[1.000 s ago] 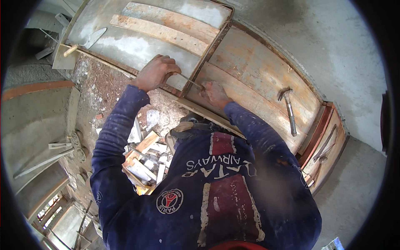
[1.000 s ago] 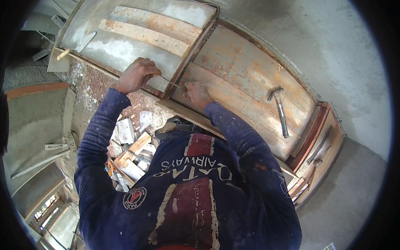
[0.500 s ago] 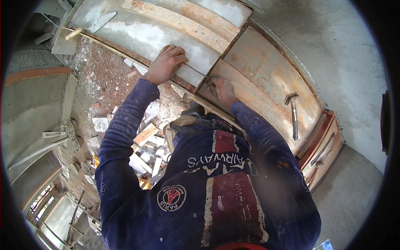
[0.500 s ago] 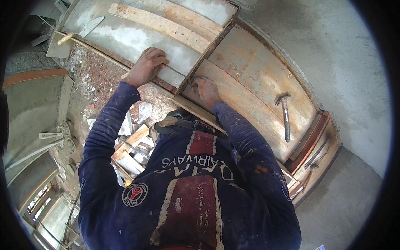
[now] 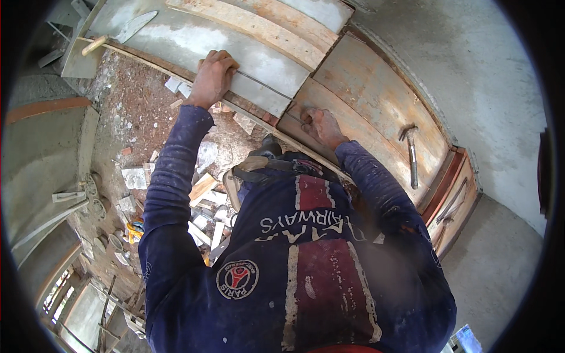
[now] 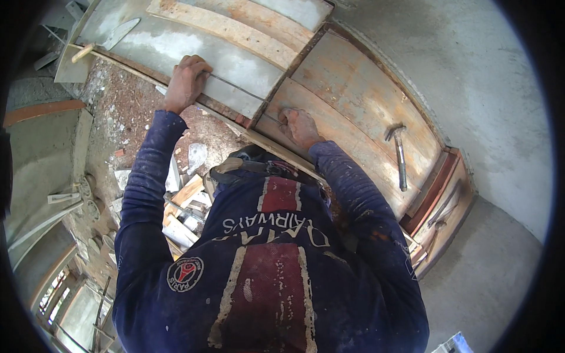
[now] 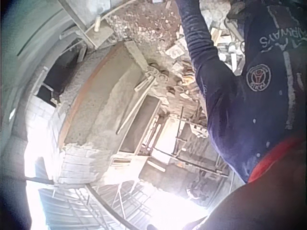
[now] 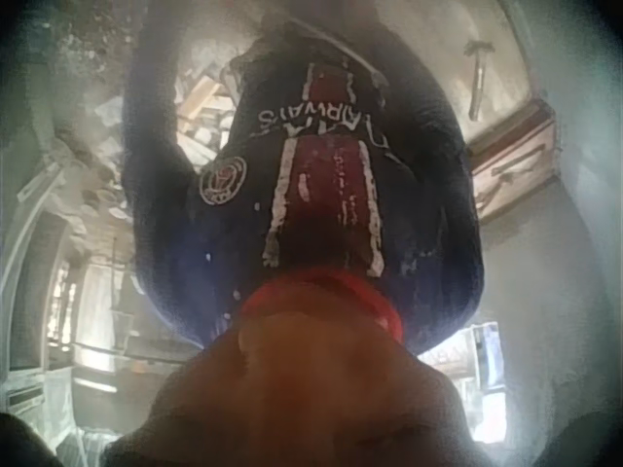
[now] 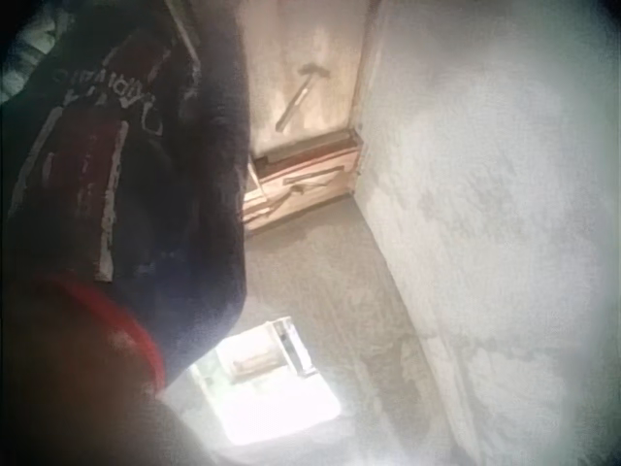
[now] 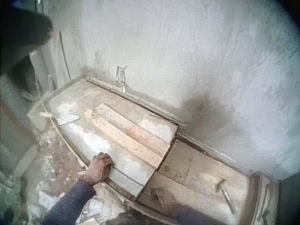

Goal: Bending a thin metal rod using a hammer and manual force inside a wooden construction form.

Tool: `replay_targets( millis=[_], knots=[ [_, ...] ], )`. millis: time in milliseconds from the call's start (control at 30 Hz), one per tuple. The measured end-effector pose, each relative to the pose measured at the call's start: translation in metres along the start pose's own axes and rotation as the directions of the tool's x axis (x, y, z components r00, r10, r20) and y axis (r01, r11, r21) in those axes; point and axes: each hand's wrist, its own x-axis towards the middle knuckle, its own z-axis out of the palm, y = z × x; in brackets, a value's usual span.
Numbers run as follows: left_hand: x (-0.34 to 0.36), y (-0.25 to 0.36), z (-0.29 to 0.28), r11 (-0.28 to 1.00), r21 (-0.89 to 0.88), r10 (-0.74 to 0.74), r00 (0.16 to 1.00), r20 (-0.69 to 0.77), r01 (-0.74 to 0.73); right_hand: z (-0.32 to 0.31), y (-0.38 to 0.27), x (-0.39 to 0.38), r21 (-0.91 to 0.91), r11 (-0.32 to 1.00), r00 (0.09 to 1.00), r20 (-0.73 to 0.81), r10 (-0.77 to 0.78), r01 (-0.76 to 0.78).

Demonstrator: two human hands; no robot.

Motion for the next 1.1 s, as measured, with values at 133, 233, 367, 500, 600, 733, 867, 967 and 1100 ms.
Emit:
replay_targets(
  millis=[133, 233, 367, 500, 600, 733, 867, 967, 1100],
  knots=[
    [0.002, 0.0, 0.001, 1.0, 0.006, 0.015, 1.0, -0.001, -0.015, 0.0, 0.005, 0.0, 0.025, 1.0, 1.0, -0.004, -0.02, 0.02],
    [0.002, 0.001, 0.001, 1.0, 0.01, 0.005, 1.0, 0.02, -0.006, -0.002, 0.001, -0.003, -0.102, 0.995, 1.0, 0.002, -0.017, 0.017],
    [0.001, 0.0, 0.0, 1.0, -0.011, -0.001, 0.999, 0.032, 0.002, 0.002, 0.004, -0.003, -0.068, 0.996, 0.997, -0.039, -0.061, 0.059],
    [0.002, 0.0, 0.002, 0.999, -0.039, 0.008, 0.999, -0.031, -0.009, 0.0, 0.001, -0.002, -0.155, 0.985, 0.993, -0.078, -0.085, 0.072],
    [0.002, -0.002, 0.003, 0.999, -0.025, 0.031, 0.998, -0.05, -0.033, -0.001, 0.0, -0.002, -0.112, 0.991, 0.994, -0.075, -0.082, 0.073],
    [0.002, -0.004, 0.003, 0.999, -0.011, 0.045, 0.998, -0.052, -0.045, 0.0, -0.002, 0.0, -0.098, 0.994, 0.995, -0.089, -0.054, 0.046],
    [0.002, -0.002, 0.003, 0.999, 0.002, 0.046, 0.997, -0.065, -0.046, -0.002, -0.003, -0.001, -0.059, 0.998, 0.996, -0.075, -0.041, 0.036],
    [-0.001, -0.005, 0.002, 0.999, -0.008, 0.035, 0.999, -0.027, -0.035, -0.007, -0.009, -0.002, -0.087, 0.996, 0.999, -0.03, -0.026, 0.024],
    [0.001, 0.005, 0.003, 1.0, -0.019, -0.007, 1.0, -0.008, 0.007, -0.003, -0.003, -0.003, -0.068, 0.998, 0.999, -0.049, -0.007, 0.004]
  ],
)
